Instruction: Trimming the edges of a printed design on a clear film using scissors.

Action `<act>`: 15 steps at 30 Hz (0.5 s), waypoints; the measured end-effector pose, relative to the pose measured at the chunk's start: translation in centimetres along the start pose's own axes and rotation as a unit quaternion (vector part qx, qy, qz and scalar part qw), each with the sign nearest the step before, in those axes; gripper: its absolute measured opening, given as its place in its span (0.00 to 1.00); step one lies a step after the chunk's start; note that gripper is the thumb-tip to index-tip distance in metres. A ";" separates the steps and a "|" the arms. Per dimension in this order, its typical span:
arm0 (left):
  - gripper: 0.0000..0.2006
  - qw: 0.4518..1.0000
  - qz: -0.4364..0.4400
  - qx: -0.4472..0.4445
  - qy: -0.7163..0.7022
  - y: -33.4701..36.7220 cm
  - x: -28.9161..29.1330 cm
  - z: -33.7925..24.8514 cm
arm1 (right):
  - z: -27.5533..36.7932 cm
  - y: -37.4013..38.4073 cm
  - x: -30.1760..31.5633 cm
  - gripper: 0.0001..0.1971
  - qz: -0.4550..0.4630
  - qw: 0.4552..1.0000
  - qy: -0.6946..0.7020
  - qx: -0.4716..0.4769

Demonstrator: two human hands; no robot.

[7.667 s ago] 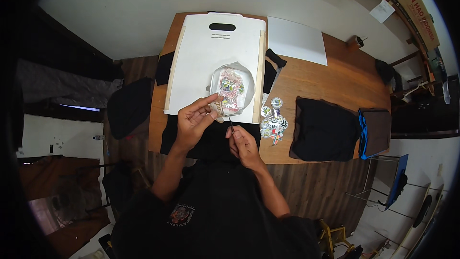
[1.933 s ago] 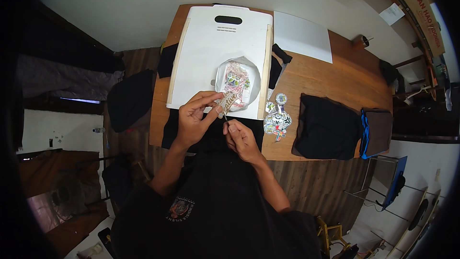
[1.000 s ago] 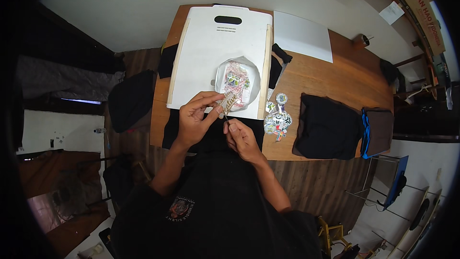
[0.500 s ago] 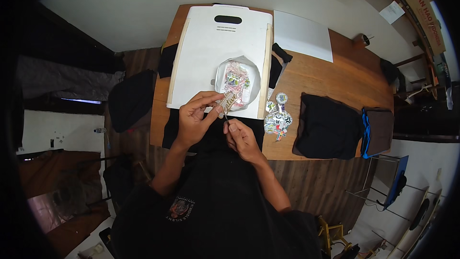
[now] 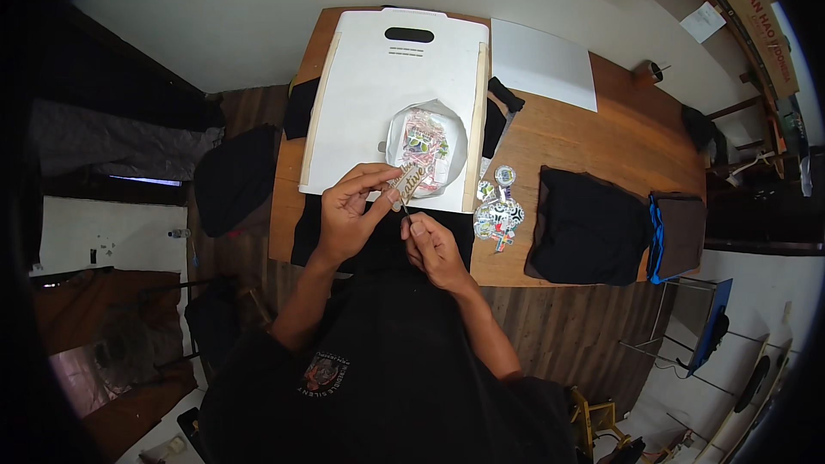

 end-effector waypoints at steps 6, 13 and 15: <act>0.15 1.000 -0.003 0.004 0.003 -0.1 0.1 0.0 | 0.1 -0.1 -0.1 0.17 -0.002 1.000 -0.006 -0.009; 0.15 1.000 -0.003 -0.005 -0.001 -0.1 0.1 -0.2 | 0.0 0.0 0.0 0.18 0.006 1.000 -0.010 -0.001; 0.15 1.000 -0.006 -0.003 -0.004 0.0 0.1 -0.2 | -0.2 -0.1 -0.1 0.18 0.005 1.000 -0.002 -0.013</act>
Point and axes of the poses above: each hand's wrist, its own y-axis towards the middle knuckle, its own x-axis out of the back of the hand, z = x × y, the point moved 10 cm from there along y, towards the middle knuckle, and after that the axes turned 5 degrees about -y, right-handed, at the moved point
